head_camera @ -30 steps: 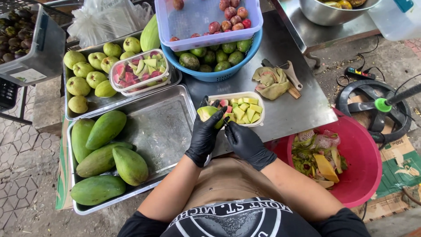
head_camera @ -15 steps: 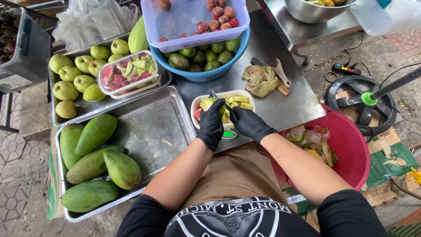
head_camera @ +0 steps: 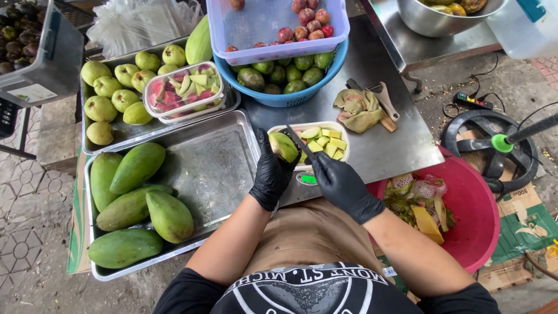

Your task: The person is cutting and preparing various fruits like guava and mango into containers at a food stall.

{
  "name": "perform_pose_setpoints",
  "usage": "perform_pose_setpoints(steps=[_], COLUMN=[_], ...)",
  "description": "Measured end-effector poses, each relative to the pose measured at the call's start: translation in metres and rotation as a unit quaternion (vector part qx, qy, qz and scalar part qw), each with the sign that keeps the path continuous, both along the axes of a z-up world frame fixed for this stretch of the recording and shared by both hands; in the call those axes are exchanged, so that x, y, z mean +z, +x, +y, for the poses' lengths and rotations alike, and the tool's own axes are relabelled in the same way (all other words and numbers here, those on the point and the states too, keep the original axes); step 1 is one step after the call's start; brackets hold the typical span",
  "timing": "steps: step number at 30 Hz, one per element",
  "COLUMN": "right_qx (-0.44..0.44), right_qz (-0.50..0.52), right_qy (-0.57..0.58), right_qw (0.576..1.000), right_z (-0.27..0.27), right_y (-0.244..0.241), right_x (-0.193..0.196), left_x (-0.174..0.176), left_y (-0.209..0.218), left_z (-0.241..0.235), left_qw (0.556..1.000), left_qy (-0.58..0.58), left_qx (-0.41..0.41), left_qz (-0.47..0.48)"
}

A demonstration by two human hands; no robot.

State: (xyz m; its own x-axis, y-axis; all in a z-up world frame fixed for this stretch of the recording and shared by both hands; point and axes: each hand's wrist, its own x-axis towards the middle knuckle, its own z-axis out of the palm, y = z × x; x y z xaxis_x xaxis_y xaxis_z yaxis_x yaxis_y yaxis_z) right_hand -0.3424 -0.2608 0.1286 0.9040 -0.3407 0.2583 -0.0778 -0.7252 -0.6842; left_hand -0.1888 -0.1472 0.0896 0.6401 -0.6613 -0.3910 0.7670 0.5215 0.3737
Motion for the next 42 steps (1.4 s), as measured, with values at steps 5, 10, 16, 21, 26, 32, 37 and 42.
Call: perform_pose_setpoints(steps=[5,10,16,21,26,32,37,42], right_qx=[0.008,-0.028,0.059,0.043,0.131,0.229,0.269,0.236], right_qz=[-0.025,0.011,-0.004,0.106,-0.086,-0.086,-0.059,0.041], right_qy=[-0.093,-0.123,-0.132,-0.141,-0.096,-0.045,-0.075,-0.332], right_qw=[0.995,0.992,0.989,0.983,0.983,0.969,0.958,0.912], right_z=[0.022,0.031,0.014,0.02,0.03,0.068,0.096,0.07], right_y=[0.003,0.01,0.012,0.043,0.08,0.113,0.131,0.146], right_x=[0.024,0.017,0.013,-0.017,-0.05,0.0,0.001,-0.027], left_x=[-0.008,0.002,0.022,-0.003,0.042,0.079,0.036,-0.01], left_y=[-0.01,-0.014,-0.012,-0.008,0.001,0.012,0.022,0.033], left_z=[0.001,0.0,0.006,-0.003,0.035,0.104,0.113,0.081], left_qw=[0.993,0.973,0.927,0.952,0.956,0.936,0.927,0.919], left_qy=[-0.088,-0.025,0.107,0.154,0.088,0.067,0.115,0.1], left_qx=[-0.016,0.05,0.14,0.127,0.164,0.186,0.261,0.37], left_qz=[-0.082,-0.226,-0.33,-0.23,-0.227,-0.29,-0.245,-0.089])
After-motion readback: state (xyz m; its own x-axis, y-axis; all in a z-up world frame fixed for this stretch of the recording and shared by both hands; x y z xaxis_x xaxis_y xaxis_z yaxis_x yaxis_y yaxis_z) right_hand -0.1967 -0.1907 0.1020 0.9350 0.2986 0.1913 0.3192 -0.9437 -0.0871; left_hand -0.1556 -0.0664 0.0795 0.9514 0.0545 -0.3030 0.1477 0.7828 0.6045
